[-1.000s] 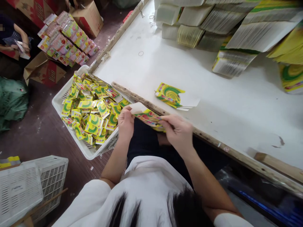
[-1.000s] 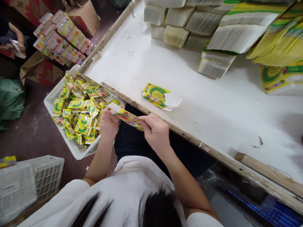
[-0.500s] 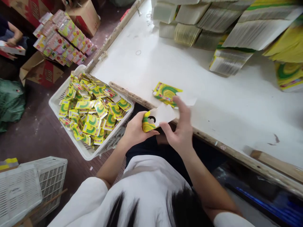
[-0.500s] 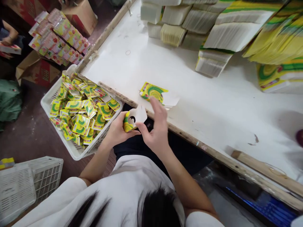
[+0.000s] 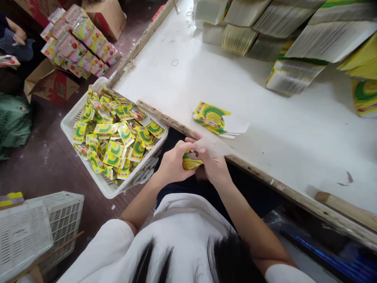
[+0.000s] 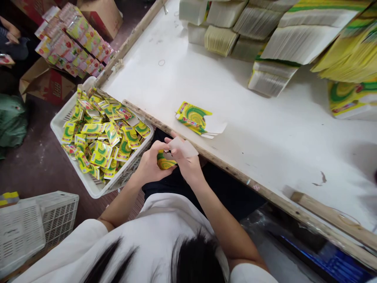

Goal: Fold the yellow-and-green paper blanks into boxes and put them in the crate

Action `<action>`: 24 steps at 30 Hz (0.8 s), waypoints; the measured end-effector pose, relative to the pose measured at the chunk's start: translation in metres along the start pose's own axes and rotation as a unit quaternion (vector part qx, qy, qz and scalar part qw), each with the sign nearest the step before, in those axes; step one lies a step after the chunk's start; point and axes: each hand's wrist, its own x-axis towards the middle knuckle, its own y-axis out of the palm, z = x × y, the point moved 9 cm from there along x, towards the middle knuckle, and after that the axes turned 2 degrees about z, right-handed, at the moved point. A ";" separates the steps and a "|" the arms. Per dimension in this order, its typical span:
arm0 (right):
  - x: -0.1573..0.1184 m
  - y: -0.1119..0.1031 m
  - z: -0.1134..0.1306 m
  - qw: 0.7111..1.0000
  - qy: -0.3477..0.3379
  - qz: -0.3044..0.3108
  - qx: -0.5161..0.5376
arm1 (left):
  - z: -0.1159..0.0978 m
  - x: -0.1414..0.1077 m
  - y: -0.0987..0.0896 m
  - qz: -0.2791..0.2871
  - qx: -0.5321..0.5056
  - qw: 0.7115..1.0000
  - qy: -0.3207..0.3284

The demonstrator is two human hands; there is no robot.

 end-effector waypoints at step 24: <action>-0.019 0.008 0.046 0.893 -0.181 0.177 -0.373 | 0.002 0.005 -0.016 0.067 0.046 0.996 -0.038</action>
